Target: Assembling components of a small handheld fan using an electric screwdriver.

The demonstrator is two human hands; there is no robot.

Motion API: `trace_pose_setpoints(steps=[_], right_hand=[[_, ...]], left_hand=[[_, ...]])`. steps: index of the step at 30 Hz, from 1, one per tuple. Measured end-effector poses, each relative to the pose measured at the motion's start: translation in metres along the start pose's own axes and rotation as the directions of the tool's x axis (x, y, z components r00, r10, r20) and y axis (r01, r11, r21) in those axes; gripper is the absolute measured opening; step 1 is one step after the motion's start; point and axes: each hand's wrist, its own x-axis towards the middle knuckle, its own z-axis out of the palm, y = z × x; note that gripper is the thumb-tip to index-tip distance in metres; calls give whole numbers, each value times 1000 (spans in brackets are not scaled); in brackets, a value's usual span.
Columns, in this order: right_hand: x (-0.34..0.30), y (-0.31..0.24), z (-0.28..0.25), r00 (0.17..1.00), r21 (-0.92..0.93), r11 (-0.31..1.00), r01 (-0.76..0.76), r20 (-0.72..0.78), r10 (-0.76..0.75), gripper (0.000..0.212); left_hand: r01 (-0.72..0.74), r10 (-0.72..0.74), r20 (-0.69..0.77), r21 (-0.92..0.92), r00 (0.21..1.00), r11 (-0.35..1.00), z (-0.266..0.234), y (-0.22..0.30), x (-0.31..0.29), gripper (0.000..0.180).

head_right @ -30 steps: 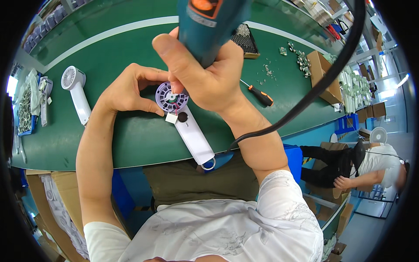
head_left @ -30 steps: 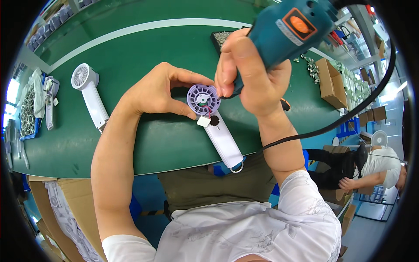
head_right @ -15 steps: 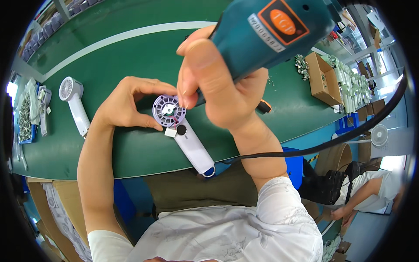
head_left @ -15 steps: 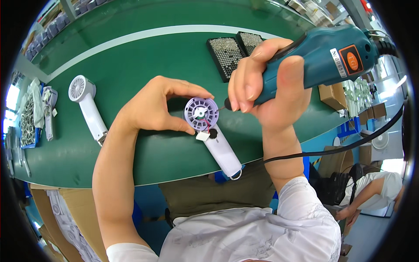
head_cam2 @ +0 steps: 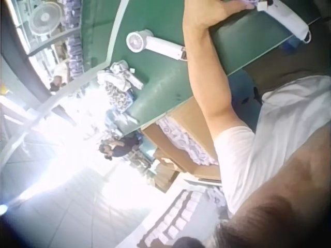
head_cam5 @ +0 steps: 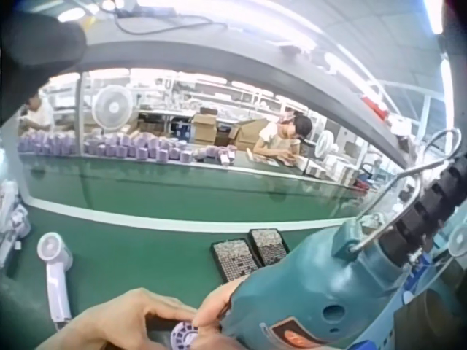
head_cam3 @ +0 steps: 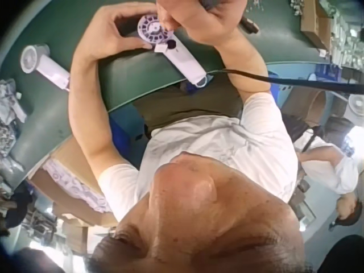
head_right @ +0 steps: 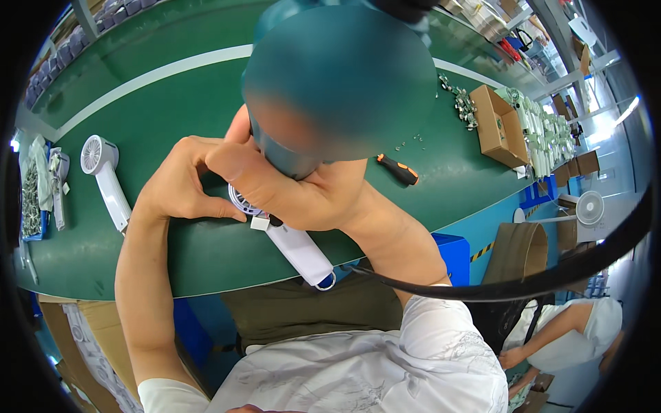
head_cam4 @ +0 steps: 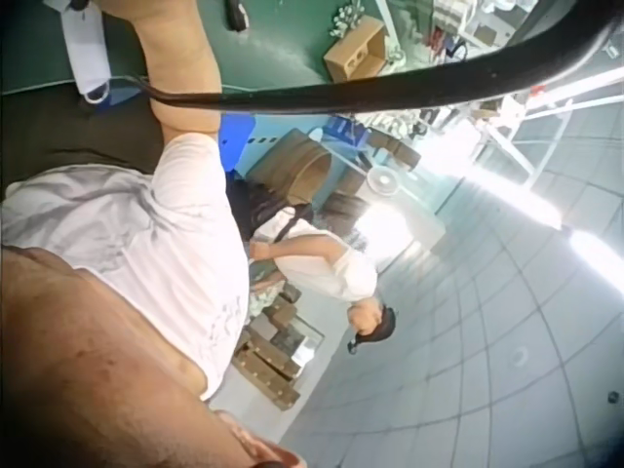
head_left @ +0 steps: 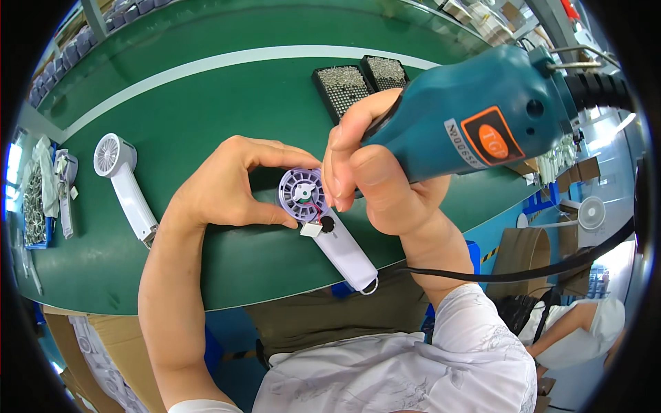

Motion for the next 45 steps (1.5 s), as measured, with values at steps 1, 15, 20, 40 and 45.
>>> trace_pose_setpoints(steps=[1,15,20,40,45], right_hand=[[0,1,0,1000,-13,1000,24,11,-24,22],[2,-4,-5,997,-60,996,-73,17,74,27],[-1,-13,-2,992,50,993,-112,-45,114,37],[1,-42,-33,938,255,920,-298,-99,332,59],[0,-38,-25,941,273,914,-301,-68,331,59]], left_hand=[[-6,5,8,14,1000,1000,-1,0,0,64],[-43,43,-9,17,999,999,1,-3,-1,63],[-32,32,-3,33,999,999,4,-3,-3,64],[-52,52,-9,23,999,998,7,3,6,62],[-48,48,-6,24,999,999,5,1,4,62]])
